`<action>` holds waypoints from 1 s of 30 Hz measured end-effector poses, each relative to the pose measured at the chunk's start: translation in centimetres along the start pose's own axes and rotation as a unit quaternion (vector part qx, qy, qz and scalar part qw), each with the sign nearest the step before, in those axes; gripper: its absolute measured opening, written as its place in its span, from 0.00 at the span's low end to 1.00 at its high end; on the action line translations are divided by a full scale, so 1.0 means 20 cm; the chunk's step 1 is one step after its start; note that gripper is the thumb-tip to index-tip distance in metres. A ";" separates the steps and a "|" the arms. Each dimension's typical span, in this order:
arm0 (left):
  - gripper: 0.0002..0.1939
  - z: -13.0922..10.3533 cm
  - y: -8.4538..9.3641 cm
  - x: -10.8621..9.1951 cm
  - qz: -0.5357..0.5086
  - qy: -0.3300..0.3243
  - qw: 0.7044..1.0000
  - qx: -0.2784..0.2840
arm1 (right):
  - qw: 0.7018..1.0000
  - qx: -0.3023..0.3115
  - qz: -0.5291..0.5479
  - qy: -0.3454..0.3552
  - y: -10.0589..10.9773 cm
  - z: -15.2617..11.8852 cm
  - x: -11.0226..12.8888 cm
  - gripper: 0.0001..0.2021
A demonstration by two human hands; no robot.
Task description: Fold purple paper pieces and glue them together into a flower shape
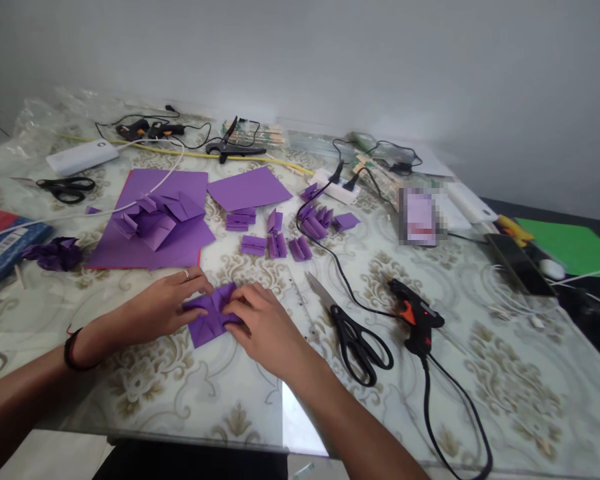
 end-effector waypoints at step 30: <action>0.05 -0.03 -0.03 -0.10 0.068 0.025 0.997 -0.033 | 0.995 -0.072 0.046 -0.049 0.05 0.00 -0.03 0.06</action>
Point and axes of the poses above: each hand's wrist, its own z-axis towards the middle knuckle, its own y-axis out of the back of the hand, x = y × z, the point moved 3 cm from there along z, towards the middle knuckle, and after that the axes turned 6 degrees about y, right-handed, at the moved point
